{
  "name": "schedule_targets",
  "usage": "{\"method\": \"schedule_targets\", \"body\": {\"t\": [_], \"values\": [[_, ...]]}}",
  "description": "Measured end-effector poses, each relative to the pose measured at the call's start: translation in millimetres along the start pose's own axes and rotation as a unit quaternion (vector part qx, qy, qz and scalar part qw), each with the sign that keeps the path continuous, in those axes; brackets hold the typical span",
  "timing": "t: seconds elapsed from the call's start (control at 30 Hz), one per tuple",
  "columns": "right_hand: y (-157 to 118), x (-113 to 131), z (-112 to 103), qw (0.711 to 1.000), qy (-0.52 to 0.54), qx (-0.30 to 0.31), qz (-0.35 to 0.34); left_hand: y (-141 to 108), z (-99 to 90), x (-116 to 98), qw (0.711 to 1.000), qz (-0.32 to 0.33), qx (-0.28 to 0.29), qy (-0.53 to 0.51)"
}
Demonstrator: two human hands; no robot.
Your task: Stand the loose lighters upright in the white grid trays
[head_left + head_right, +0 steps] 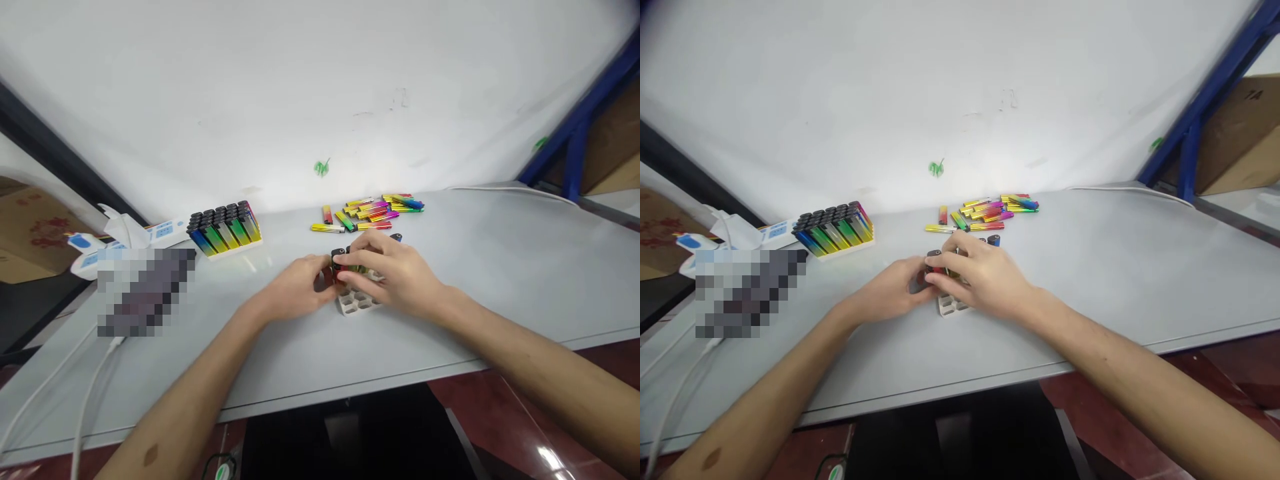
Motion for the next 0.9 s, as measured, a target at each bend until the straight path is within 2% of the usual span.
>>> {"method": "schedule_targets", "body": {"t": [0.1, 0.17, 0.27, 0.33, 0.4, 0.47, 0.53, 0.63, 0.73, 0.9], "values": [[0, 2, -2, 0.999, -0.043, -0.006, 0.007, 3, 4.3, 1, 1.0, -0.004, -0.009, 0.004], [1, 4, -6, 0.998, -0.051, -0.022, -0.012, 5, 6.7, 2, 0.999, -0.014, -0.014, 0.025], [2, -1, -21, 0.992, -0.063, -0.102, -0.047, 6, 7.5, 3, 0.997, -0.028, -0.025, 0.062], [1, -19, -35, 0.982, -0.086, -0.169, -0.007, 7, 7.0, 3, 0.996, -0.034, -0.026, 0.084], [-4, -49, -46, 0.969, -0.117, -0.197, 0.097, 7, 6.0, 4, 0.995, -0.031, -0.025, 0.096], [-12, -83, -49, 0.955, -0.137, -0.155, 0.215, 6, 3.9, 7, 0.994, -0.024, -0.027, 0.099], [-24, -113, -46, 0.935, -0.152, -0.068, 0.313, 6, 1.0, 12, 0.994, -0.023, -0.032, 0.101], [-39, -138, -37, 0.897, -0.169, 0.042, 0.407, 4, -3.1, 21, 0.993, -0.029, -0.033, 0.111], [-42, -144, -33, 0.877, -0.185, 0.066, 0.439, 3, -5.8, 26, 0.991, -0.041, -0.034, 0.124], [-40, -149, -32, 0.881, -0.203, 0.065, 0.423, 3, -6.1, 24, 0.99, -0.038, -0.033, 0.133]]}}
Point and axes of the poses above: each hand's wrist, its own y-axis towards the middle knuckle, its own z-axis out of the palm, x = y × z, the point moved 4 cm from there along y, towards the middle knuckle, and after that the axes turned 14 degrees about y, right-handed, at the moved point
